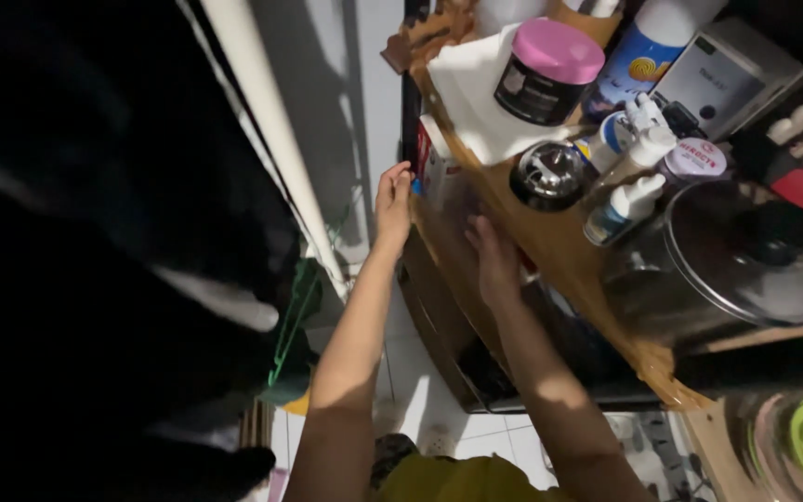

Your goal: The person is seen organizing and moving items on a wooden shelf and table.

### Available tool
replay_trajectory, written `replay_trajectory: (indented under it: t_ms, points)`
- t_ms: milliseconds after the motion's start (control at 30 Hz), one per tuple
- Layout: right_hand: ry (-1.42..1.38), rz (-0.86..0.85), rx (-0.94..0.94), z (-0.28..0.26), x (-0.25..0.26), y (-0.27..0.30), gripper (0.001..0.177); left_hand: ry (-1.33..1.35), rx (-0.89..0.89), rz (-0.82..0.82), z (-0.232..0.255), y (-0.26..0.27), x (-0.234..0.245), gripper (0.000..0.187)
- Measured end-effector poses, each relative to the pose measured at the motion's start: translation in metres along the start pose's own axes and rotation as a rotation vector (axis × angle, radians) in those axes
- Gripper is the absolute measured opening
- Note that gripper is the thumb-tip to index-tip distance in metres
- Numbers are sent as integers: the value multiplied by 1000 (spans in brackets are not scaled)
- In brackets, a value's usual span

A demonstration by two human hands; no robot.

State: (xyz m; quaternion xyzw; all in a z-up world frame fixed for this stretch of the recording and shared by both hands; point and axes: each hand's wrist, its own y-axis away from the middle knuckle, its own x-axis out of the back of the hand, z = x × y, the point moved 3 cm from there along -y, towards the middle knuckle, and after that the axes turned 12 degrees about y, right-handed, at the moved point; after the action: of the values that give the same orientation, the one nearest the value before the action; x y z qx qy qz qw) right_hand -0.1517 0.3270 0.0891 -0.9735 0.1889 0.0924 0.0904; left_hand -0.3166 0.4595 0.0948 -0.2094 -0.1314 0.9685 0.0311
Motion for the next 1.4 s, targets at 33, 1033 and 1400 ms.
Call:
replay_trajectory:
  t_ms: [33, 1033, 1400]
  points:
    - [-3, 16, 1, 0, -3, -4, 61, -1, 7, -15, -3, -12, -3, 37]
    - [544, -3, 162, -74, -137, -35, 59, 328, 542, -192, 9, -172, -76, 66]
    - [1817, 293, 699, -188, -139, -3, 64, 535, 566, -249, -8, -175, -84, 50]
